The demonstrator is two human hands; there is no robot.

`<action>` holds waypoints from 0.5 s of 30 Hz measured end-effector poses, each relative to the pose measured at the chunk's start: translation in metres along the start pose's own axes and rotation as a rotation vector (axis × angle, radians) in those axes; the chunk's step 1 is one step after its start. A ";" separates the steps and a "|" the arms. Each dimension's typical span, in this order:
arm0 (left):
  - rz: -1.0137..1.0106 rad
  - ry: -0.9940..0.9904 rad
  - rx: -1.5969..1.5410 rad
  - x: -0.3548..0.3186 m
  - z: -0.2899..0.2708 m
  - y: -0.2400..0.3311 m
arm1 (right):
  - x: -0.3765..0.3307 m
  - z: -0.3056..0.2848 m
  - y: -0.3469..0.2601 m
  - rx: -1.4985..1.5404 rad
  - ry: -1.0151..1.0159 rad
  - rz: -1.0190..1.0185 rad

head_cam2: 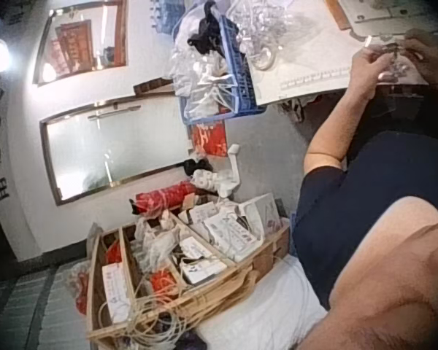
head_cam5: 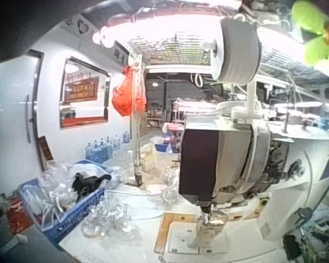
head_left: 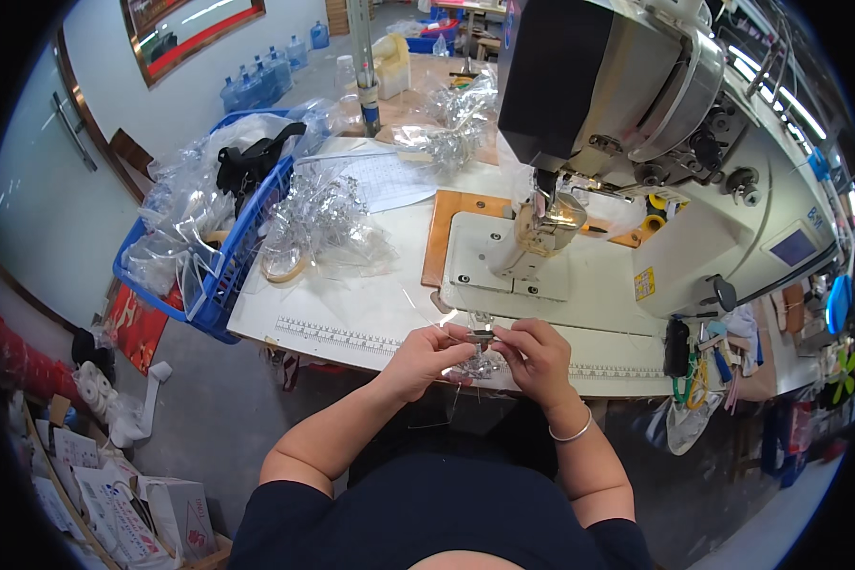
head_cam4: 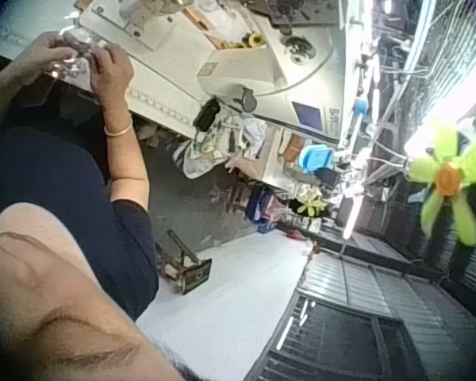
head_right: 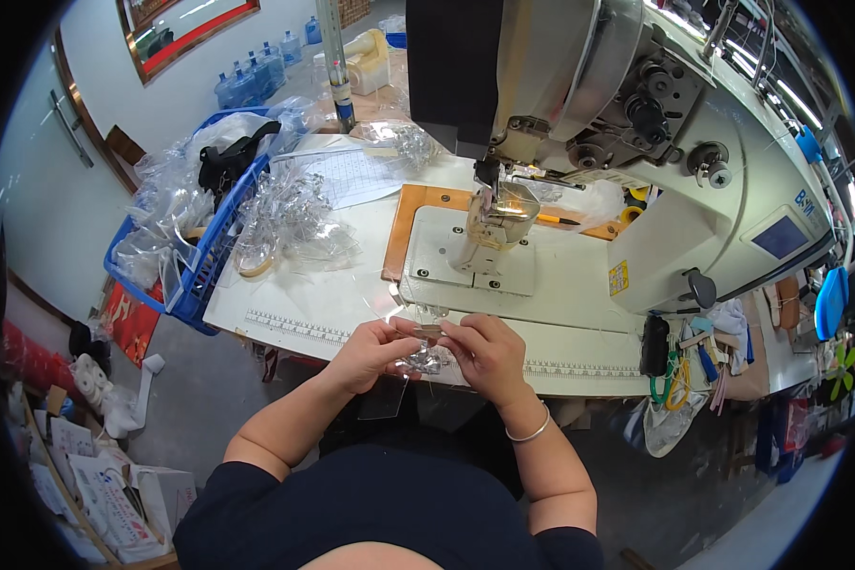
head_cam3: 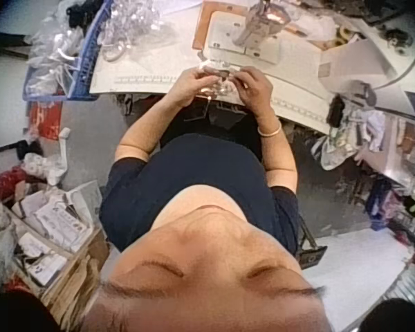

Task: The person sews small transparent decorative items using a sewing machine, then trims excess thread with scissors. They handle multiple items one at a time, placing finished pieces into a blue bin and occasionally inspecting them.

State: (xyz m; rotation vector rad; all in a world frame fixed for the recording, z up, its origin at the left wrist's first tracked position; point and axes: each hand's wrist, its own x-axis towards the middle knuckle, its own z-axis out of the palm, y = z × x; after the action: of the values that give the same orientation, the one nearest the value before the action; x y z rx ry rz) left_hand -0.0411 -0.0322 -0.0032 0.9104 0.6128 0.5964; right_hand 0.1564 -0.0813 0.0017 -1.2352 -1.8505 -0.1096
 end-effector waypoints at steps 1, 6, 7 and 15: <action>0.005 0.001 0.006 0.000 0.001 0.000 | -0.001 0.001 0.002 0.032 -0.002 0.014; -0.015 -0.028 0.017 0.002 -0.001 -0.002 | -0.010 0.005 0.005 0.185 -0.017 0.158; -0.019 -0.027 0.015 0.002 -0.002 -0.003 | -0.012 0.006 0.005 0.219 -0.016 0.187; 0.202 0.093 0.206 0.000 0.002 -0.004 | -0.028 -0.009 0.014 0.786 0.209 0.507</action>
State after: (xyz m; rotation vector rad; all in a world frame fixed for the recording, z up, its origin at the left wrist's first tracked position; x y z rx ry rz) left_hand -0.0388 -0.0349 -0.0054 1.1523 0.6790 0.7700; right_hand 0.1764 -0.0986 -0.0175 -1.0208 -1.1572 0.6787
